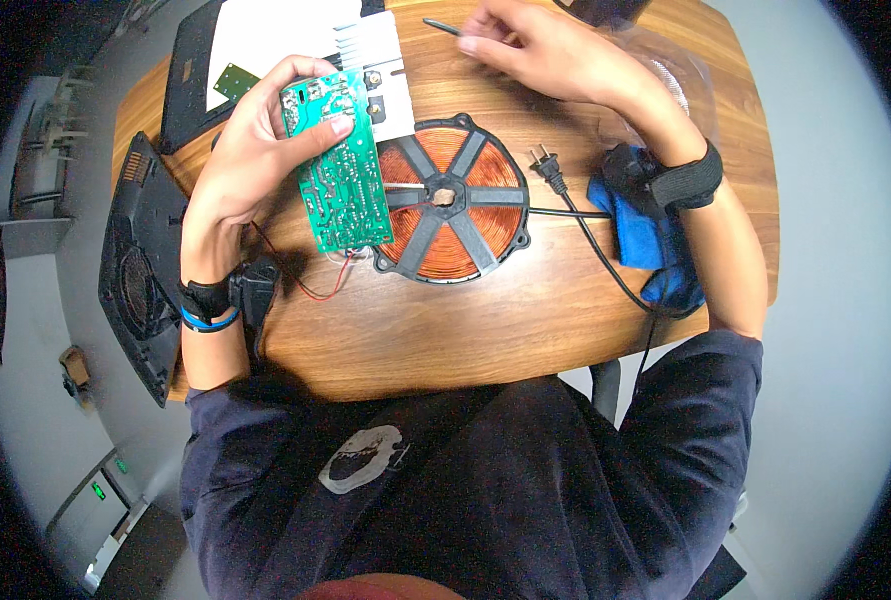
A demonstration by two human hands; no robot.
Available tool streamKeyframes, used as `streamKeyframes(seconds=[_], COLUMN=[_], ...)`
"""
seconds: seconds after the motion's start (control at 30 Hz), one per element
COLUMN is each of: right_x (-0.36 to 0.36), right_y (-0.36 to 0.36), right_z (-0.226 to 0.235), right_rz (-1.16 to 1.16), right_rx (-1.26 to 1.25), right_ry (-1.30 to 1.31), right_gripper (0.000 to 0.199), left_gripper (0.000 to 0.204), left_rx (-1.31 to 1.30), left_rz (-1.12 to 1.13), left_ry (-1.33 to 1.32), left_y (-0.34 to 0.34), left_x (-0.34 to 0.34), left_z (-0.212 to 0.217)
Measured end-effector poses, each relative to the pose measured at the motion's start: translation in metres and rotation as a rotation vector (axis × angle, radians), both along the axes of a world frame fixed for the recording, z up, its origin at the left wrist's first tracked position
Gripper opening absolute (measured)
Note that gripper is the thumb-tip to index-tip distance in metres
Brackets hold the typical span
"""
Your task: The person assembles electronic components inside a black plastic housing on a wooden table. They use a screwdriver to secure a green circuit board and attach a copper coil, a fan, and a control panel with a digital display. Wires are connected between components, and the assembly is adjusted within the housing.
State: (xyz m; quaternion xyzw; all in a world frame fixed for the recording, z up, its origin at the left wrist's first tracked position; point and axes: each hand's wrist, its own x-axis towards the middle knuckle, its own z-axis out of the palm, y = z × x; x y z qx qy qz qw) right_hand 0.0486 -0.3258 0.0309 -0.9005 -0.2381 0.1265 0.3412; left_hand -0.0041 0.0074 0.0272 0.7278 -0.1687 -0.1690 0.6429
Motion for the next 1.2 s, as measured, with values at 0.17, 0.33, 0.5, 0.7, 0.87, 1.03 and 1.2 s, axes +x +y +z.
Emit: streamKeyframes(seconds=[0.17,0.33,0.5,0.7,0.87,1.03,1.2], right_x=[-0.002,0.011,0.015,-0.014,-0.053,-0.068,-0.072], right_y=[-0.023,-0.035,-0.032,-0.014,0.027,0.043,0.052], right_z=[-0.006,-0.017,-0.016,0.051,0.113,0.122,0.123], right_rz=[0.004,0.002,-0.024,0.052,0.091,0.179,0.256], right_rx=[-0.328,-0.466,-0.487,-0.436,-0.456,-0.468,-0.489], right_ry=[-0.45,-0.486,-0.386,-0.573,-0.718,-0.84,-0.9], right_gripper=[0.034,0.037,0.037,0.031,0.034,0.033,0.034], left_gripper=[0.039,0.04,0.042,0.044,0.042,0.039,0.038], left_rx=[-0.001,0.009,0.032,0.13,0.201,0.197,0.22], left_rz=[0.026,0.067,0.103,0.17,0.182,0.176,0.187], left_ry=[0.023,0.022,0.046,0.025,-0.121,-0.171,-0.173], left_y=[0.001,0.002,0.003,0.0,0.005,0.005,0.005], left_x=[0.001,0.005,0.006,0.004,0.006,0.009,0.009], left_z=[-0.004,-0.011,-0.013,-0.013,-0.023,-0.029,-0.03])
